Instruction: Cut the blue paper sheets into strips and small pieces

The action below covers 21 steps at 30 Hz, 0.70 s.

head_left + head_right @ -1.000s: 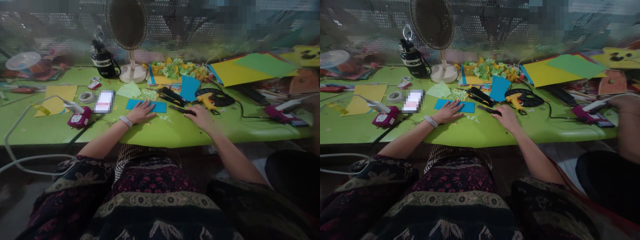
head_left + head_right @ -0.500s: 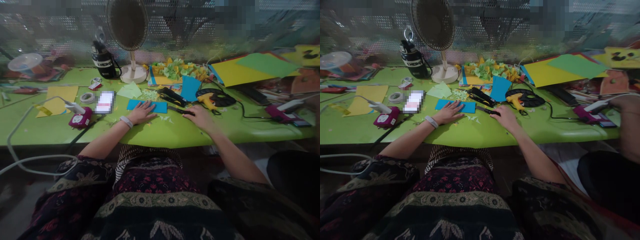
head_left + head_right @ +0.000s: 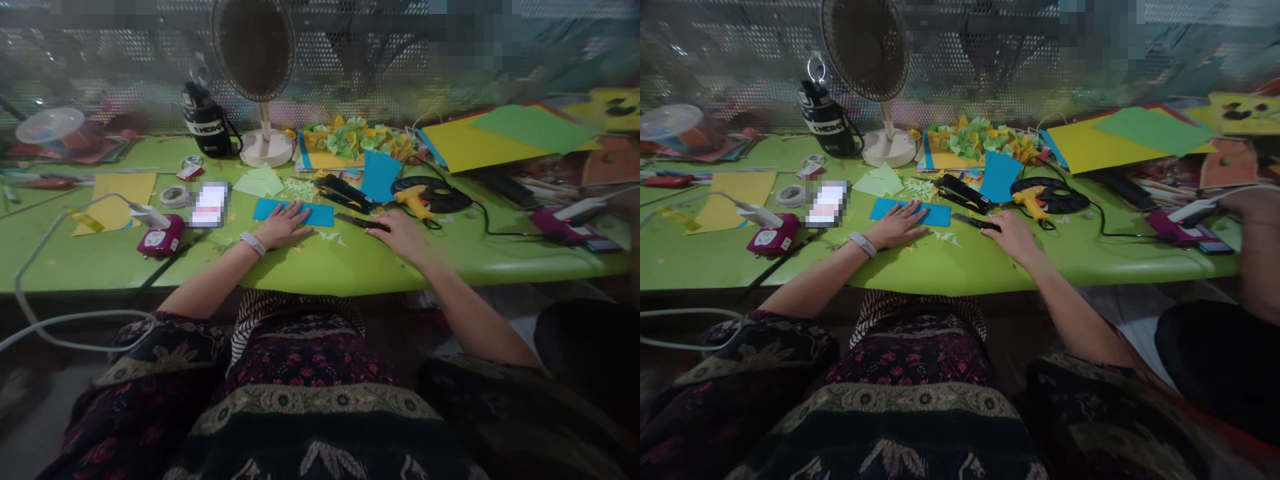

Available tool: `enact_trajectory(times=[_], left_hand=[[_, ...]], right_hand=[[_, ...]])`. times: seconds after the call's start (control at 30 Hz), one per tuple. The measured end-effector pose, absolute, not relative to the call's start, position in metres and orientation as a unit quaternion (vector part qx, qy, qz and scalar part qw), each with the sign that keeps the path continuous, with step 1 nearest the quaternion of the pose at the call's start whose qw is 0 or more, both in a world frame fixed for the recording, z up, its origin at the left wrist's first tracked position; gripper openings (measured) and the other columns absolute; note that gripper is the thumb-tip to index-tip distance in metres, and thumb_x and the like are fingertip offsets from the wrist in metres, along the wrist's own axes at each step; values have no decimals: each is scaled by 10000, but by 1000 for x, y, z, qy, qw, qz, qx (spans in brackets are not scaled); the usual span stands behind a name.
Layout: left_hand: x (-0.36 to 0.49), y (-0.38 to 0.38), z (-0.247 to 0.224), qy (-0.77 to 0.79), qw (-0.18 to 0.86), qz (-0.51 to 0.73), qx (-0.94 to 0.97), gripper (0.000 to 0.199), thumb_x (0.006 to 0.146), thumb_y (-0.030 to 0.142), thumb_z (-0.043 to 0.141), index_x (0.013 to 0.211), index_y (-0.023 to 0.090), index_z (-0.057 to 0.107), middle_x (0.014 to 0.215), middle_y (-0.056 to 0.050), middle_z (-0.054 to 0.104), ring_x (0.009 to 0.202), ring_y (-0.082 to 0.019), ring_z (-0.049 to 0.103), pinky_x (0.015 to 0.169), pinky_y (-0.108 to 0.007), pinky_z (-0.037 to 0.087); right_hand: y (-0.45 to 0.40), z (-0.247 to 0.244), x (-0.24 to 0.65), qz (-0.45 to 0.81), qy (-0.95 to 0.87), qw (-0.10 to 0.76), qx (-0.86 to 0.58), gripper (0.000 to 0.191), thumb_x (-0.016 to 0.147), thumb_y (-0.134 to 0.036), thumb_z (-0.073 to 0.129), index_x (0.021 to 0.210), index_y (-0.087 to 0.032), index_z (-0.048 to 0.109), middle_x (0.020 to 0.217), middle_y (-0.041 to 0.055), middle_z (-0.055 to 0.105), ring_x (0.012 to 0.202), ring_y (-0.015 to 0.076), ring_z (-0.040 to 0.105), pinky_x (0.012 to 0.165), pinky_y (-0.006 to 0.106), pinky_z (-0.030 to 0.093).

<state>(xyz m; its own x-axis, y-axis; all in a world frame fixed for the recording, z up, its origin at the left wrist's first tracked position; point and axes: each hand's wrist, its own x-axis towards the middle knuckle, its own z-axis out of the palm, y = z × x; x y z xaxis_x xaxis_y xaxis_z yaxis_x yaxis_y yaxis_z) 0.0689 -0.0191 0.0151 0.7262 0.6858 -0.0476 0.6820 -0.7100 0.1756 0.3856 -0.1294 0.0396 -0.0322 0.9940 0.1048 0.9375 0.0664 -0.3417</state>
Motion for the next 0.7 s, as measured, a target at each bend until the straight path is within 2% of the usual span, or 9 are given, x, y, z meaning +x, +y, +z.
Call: enact_trajectory(times=[0.33, 0.7], left_hand=[[69, -19, 15, 367, 90, 10, 926, 797, 1015, 710, 234, 1666, 251, 225, 1741, -50, 120, 1608, -288, 128, 1302, -469, 79], [70, -20, 17, 372, 81, -6, 925, 796, 1024, 698, 222, 1669, 231, 213, 1742, -63, 103, 1609, -282, 124, 1302, -461, 79]], right_hand=[[-129, 41, 384, 69, -720, 141, -676, 330, 957, -397, 630, 1226, -269, 773, 1156, 130, 705, 1140, 363, 617, 1003, 517, 485], [-124, 25, 393, 40, -738, 187, -647, 331, 960, -448, 628, 1176, -262, 794, 1095, 125, 715, 1045, 342, 649, 908, 505, 520]])
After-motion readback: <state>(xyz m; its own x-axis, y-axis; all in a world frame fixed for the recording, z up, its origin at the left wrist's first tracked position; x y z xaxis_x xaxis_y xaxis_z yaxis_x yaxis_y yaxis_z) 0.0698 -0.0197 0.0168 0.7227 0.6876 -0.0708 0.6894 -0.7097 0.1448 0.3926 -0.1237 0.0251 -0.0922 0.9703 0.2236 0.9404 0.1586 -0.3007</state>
